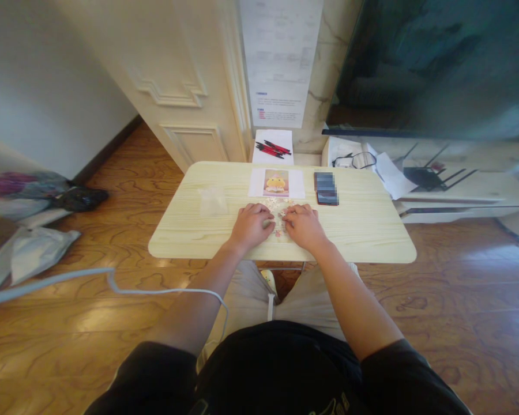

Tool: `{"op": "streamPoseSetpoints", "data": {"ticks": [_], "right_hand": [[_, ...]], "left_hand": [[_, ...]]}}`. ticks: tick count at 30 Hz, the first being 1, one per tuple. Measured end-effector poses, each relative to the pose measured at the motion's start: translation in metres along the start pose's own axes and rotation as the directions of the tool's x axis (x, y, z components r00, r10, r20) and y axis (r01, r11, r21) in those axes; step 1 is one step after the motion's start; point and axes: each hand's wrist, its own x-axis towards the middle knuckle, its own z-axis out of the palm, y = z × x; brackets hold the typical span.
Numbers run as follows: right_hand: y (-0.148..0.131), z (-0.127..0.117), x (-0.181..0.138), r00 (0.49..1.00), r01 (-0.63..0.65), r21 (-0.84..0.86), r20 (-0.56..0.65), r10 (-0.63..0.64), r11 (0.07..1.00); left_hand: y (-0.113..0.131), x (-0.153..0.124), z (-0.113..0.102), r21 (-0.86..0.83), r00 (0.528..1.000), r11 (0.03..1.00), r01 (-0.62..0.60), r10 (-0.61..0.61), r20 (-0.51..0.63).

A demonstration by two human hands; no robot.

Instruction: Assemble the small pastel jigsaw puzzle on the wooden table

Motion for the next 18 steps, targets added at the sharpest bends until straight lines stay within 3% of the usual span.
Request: {"op": "streamPoseSetpoints", "data": {"ticks": [6, 18], "right_hand": [[-0.004, -0.002, 0.009, 0.997, 0.018, -0.031, 0.074, -0.016, 0.999], [-0.006, 0.003, 0.012, 0.998, 0.002, -0.083, 0.069, 0.004, 0.997]], "left_hand": [[0.001, -0.004, 0.001, -0.033, 0.999, 0.999, 0.027, -0.028, -0.026], [-0.003, -0.012, 0.007, -0.064, 0.998, 0.998, -0.017, 0.013, -0.056]]}}
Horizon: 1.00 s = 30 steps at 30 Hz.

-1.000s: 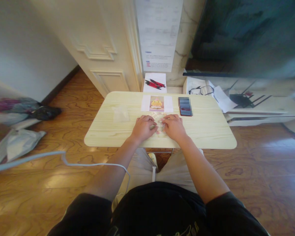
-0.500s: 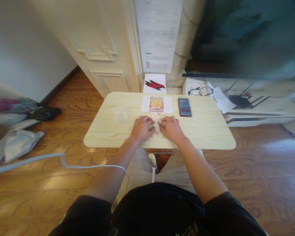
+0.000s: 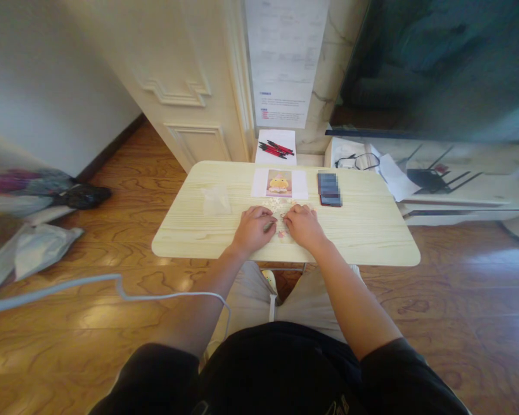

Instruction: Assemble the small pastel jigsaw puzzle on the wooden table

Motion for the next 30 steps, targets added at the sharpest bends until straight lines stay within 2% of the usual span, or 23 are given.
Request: {"op": "streamPoseSetpoints", "data": {"ticks": [12, 20, 30], "right_hand": [[0.008, -0.002, -0.004, 1.0, -0.018, 0.046, -0.004, 0.018, 0.999], [0.014, 0.0, -0.018, 0.998, 0.066, 0.163, -0.021, -0.063, 0.984], [0.017, 0.005, -0.032, 0.993, 0.097, 0.21, -0.09, -0.079, 0.973]], "left_hand": [[0.001, -0.001, -0.005, -0.062, 0.999, 0.998, 0.031, -0.033, -0.041], [0.008, -0.003, -0.011, -0.108, 0.985, 0.985, -0.137, 0.147, 0.09], [0.001, -0.006, -0.015, -0.075, 0.988, 0.991, -0.114, 0.121, 0.095]]}}
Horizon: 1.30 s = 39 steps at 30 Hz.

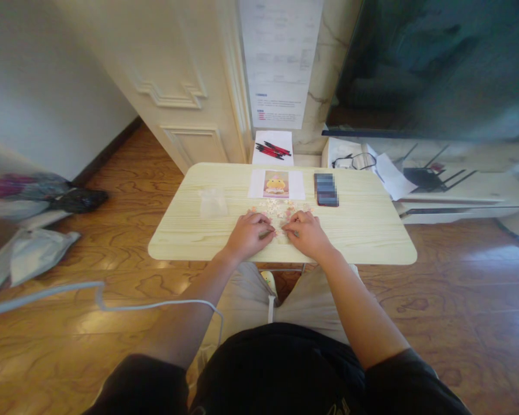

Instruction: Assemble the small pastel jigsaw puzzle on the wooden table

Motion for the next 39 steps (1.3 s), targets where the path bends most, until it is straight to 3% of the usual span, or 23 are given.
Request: {"op": "streamPoseSetpoints", "data": {"ticks": [4, 9, 17, 27, 35, 39], "right_hand": [[-0.001, 0.002, -0.001, 0.999, 0.048, 0.014, 0.0, -0.048, 0.999], [0.001, -0.001, -0.002, 1.0, 0.009, -0.013, -0.005, -0.009, 1.0], [-0.012, -0.006, 0.007, 0.999, -0.002, -0.046, -0.044, 0.0, 0.999], [-0.021, 0.0, 0.036, 0.991, 0.054, -0.108, 0.13, -0.04, 0.993], [-0.021, -0.002, 0.04, 0.992, 0.07, -0.166, 0.116, -0.051, 0.984], [-0.021, 0.0, 0.039, 0.997, 0.013, -0.178, 0.072, -0.001, 0.984]], "left_hand": [[-0.001, 0.001, 0.001, -0.004, 1.0, 1.0, -0.01, 0.01, -0.025], [-0.001, 0.001, 0.004, 0.0, 1.0, 1.0, 0.0, 0.0, -0.028], [-0.018, -0.003, -0.007, 0.021, 0.975, 0.987, 0.159, -0.154, -0.16], [-0.027, -0.01, -0.011, 0.092, 0.967, 0.97, 0.227, -0.213, -0.14], [-0.024, -0.005, -0.006, 0.122, 0.975, 0.973, 0.196, -0.18, -0.131], [-0.019, -0.004, -0.002, 0.136, 0.972, 0.968, 0.211, -0.193, -0.137]]}}
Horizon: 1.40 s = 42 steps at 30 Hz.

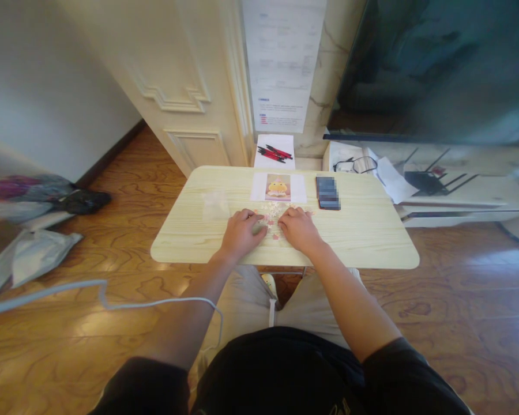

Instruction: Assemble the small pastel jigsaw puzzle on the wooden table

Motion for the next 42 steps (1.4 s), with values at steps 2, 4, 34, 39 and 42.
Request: {"op": "streamPoseSetpoints", "data": {"ticks": [2, 4, 34, 39, 42], "right_hand": [[0.0, 0.001, -0.001, 1.0, -0.026, 0.004, -0.002, 0.026, 1.0], [0.0, 0.002, -0.002, 0.999, -0.031, 0.005, 0.006, 0.031, 1.0], [-0.009, 0.004, -0.014, 1.0, -0.001, 0.065, -0.025, 0.003, 0.998], [-0.01, 0.001, -0.014, 1.0, 0.0, 0.072, -0.03, 0.002, 0.997], [-0.014, 0.0, -0.011, 0.999, -0.012, 0.057, -0.034, 0.014, 0.998]], "left_hand": [[0.003, 0.0, 0.001, 0.006, 1.0, 1.0, -0.007, 0.007, 0.011], [0.005, -0.001, 0.002, 0.005, 0.999, 1.0, -0.023, 0.023, 0.022], [0.005, 0.0, -0.006, 0.048, 0.997, 0.999, -0.022, 0.019, 0.069], [0.004, -0.001, -0.007, 0.023, 0.997, 0.999, -0.042, 0.041, 0.063], [0.002, -0.002, -0.007, 0.031, 0.999, 0.999, -0.019, 0.018, 0.043]]}}
